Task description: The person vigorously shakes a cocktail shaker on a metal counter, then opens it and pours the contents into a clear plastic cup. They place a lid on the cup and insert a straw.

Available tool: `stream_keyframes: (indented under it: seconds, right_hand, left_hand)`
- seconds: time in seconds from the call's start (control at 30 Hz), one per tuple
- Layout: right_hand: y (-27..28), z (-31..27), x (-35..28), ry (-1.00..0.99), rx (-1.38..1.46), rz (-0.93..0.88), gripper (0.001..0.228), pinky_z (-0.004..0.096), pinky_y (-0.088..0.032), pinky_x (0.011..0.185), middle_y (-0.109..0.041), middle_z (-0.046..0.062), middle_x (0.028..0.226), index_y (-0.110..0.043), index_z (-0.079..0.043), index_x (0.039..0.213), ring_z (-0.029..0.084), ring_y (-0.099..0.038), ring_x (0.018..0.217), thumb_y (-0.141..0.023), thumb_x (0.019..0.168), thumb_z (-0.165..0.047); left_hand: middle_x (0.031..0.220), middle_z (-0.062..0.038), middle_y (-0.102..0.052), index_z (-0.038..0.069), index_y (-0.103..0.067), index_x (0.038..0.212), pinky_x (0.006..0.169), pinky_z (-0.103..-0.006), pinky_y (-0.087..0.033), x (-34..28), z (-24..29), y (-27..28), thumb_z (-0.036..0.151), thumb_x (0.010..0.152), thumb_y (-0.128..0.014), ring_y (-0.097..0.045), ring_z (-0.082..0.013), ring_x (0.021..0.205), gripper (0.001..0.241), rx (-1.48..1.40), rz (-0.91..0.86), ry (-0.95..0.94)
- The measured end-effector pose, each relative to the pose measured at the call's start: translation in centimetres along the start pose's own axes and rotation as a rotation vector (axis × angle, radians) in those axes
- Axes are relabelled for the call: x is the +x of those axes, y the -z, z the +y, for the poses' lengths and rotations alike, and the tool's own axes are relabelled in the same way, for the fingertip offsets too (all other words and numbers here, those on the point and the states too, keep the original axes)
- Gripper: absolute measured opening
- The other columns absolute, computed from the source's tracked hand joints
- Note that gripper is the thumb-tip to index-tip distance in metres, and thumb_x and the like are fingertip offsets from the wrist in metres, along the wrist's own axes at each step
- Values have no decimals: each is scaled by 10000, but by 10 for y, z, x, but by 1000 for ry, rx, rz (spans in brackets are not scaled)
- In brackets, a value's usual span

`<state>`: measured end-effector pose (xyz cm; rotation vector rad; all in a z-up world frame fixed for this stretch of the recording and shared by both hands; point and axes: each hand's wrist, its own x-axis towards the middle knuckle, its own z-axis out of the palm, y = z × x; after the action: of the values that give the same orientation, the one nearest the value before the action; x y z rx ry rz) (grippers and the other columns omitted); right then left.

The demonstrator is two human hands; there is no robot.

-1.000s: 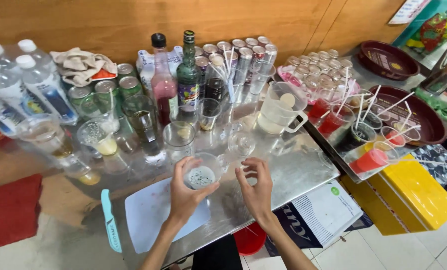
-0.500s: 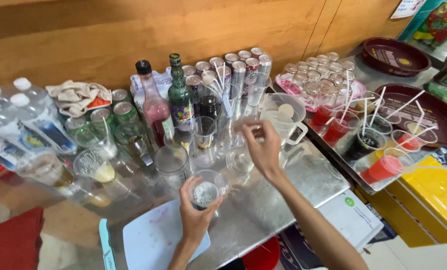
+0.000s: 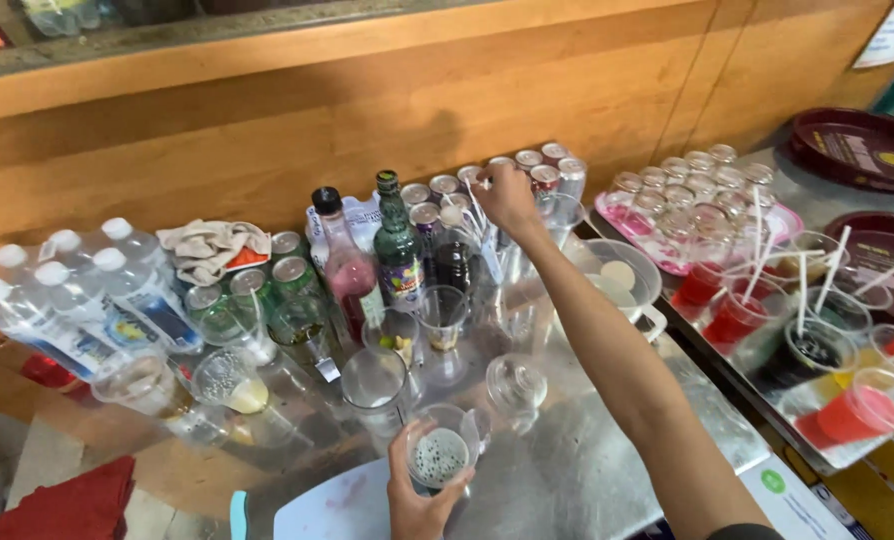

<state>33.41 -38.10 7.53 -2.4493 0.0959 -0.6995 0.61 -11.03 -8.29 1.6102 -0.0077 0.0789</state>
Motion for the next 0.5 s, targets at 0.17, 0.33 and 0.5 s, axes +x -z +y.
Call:
stream_keyframes:
  seconds: [0.17, 0.33, 0.5]
  right_hand:
    - [-16, -3, 2, -131, -115, -148, 259, 515, -569, 686, -760, 208, 963, -824, -100, 939, 409, -714, 903, -595, 827, -58]
    - [-29, 8, 8, -126, -130, -131, 439, 441, -263, 469, -377, 105, 525, -316, -80, 543, 246, -376, 518, -656, 813, -16]
    - [-34, 12, 7, -117, -11, -154, 525, 361, -246, 482, -329, 19, 486, -276, -140, 508, 149, -305, 492, -668, 834, -15]
  left_hand:
    - [1295, -16, -772, 187, -561, 1393, 1127, -365, -444, 1, -11, -3, 91, 540, -1004, -647, -175, 1293, 966, 24, 44, 86]
    - [1239, -37, -805, 191, -573, 1371, 1122, -362, -451, 3, -31, -6, 74, 491, -1021, -678, -205, 1242, 994, 2, 66, -9]
    - [1217, -40, -814, 184, -585, 1351, 1123, -351, -447, 3, -22, -8, 104, 506, -1033, -697, -192, 1224, 960, 4, 79, 22]
